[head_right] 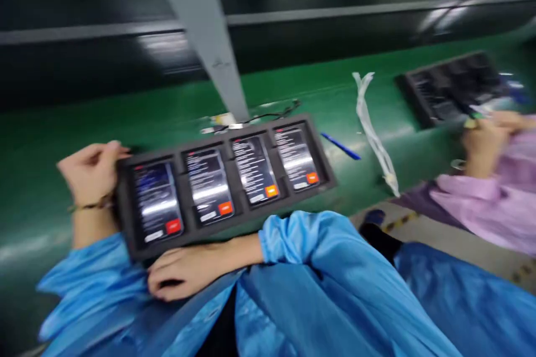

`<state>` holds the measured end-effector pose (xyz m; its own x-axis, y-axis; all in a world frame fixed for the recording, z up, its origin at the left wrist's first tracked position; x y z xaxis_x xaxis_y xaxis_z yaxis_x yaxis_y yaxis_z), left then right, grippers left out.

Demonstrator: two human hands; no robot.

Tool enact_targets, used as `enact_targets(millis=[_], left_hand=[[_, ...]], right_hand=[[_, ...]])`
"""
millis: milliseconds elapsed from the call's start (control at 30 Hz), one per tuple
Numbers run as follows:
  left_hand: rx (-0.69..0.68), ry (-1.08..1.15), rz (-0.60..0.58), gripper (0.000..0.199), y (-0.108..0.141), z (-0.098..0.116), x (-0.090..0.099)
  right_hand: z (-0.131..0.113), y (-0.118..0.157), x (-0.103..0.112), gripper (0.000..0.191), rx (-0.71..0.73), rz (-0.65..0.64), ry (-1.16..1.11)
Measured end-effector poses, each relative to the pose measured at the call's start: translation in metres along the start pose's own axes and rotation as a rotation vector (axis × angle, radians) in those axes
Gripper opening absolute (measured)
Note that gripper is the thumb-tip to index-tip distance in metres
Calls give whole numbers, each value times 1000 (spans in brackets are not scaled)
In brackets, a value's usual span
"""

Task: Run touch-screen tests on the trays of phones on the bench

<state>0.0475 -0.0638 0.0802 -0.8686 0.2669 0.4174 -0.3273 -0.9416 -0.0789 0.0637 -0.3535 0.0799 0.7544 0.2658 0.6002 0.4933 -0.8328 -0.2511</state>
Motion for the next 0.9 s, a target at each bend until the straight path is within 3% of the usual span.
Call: enact_targets(millis=[33,100,300,900], left_hand=[[1,24,7,21,3,-7,14],[-62,76,16,23,3,-11,21],[-103,101,10,27,-2,-9,4],[3,57,36,19,0,-6,9]], right_hand=[[-3,-2,-5,20,61,-6,-26],[-4,-2,-8,27,107,8,-37],[-2,2,-4,33,88,-4,-11],[-3,0,-4,26,80,-43,-13]])
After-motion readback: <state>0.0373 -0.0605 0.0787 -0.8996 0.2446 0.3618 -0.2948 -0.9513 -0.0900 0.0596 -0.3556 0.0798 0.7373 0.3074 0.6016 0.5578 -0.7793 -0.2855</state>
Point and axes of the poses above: each hand's wrist, its own y-axis away from the middle knuckle, its own x-axis out of the back of the hand, z = x × y, the point moved 4 cm from there along -y, towards the middle knuckle, and after that the axes turned 10 degrees about y, right-handed, at the moved point
